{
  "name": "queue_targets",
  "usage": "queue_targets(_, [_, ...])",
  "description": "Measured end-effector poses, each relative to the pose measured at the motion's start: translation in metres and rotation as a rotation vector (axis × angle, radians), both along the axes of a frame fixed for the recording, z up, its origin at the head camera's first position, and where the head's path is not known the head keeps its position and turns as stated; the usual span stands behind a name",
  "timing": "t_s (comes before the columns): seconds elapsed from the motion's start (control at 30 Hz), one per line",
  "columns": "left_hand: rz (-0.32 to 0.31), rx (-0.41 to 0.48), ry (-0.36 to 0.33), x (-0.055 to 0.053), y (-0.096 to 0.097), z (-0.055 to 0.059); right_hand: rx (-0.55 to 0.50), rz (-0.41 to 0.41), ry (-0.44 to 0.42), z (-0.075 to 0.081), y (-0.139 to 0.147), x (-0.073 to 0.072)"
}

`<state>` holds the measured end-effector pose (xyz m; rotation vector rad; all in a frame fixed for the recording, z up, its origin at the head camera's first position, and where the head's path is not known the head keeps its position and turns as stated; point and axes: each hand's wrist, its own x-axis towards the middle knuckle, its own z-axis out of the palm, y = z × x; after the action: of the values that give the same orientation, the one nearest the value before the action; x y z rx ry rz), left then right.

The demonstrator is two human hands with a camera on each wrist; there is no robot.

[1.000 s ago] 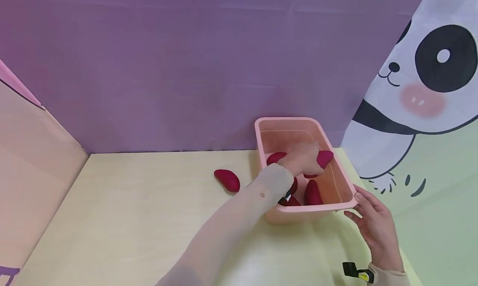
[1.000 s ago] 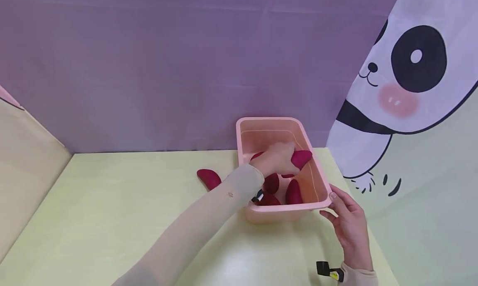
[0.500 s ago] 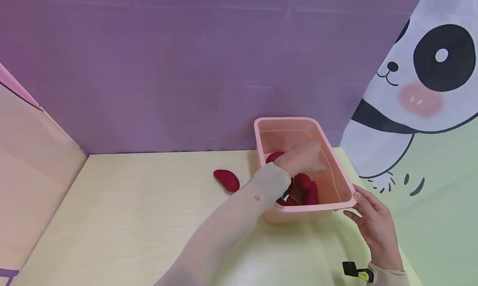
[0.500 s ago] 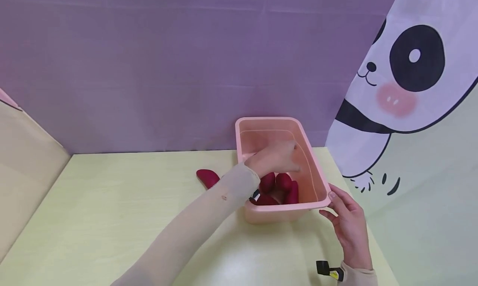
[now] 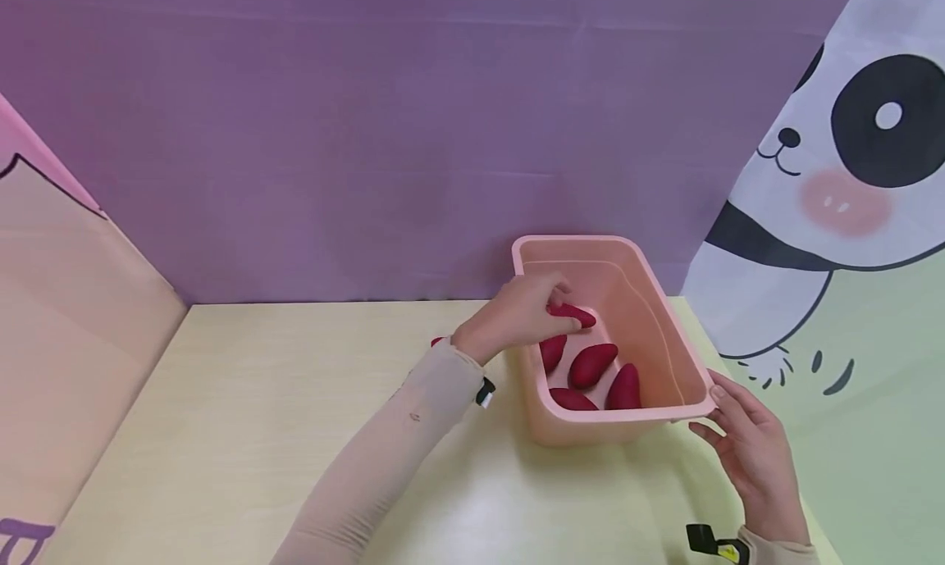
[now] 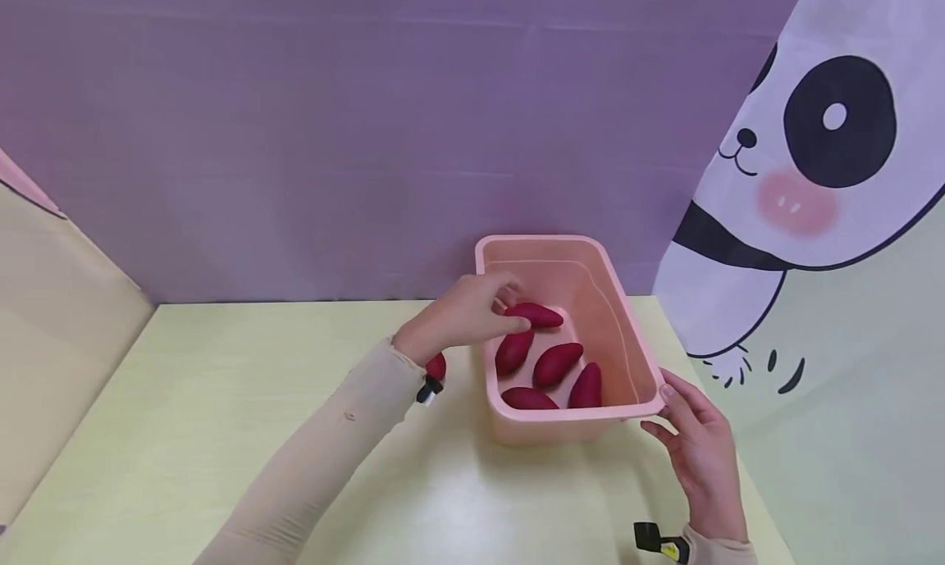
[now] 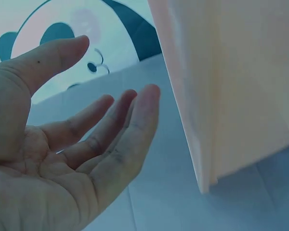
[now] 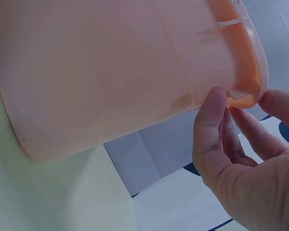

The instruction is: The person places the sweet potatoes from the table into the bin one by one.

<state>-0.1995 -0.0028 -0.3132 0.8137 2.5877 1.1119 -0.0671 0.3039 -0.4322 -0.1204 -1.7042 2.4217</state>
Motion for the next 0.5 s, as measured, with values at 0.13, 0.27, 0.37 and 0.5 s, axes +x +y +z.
queue_targets(0.13, [0.039,0.058,-0.003,0.002,-0.028,-0.007,-0.002,0.005,0.014,0.001,0.001,0.001])
queue_targets(0.27, [0.104,0.11,0.018,0.0,-0.054,-0.018,-0.008,0.012,0.012,0.001,0.0,0.0])
queue_targets(0.37, [0.144,0.128,0.021,-0.005,-0.071,-0.029,-0.007,0.012,0.002,0.001,0.0,0.001])
queue_targets(0.5, [0.171,0.163,-0.001,-0.014,-0.094,-0.052,0.004,0.009,-0.008,0.001,-0.001,0.001])
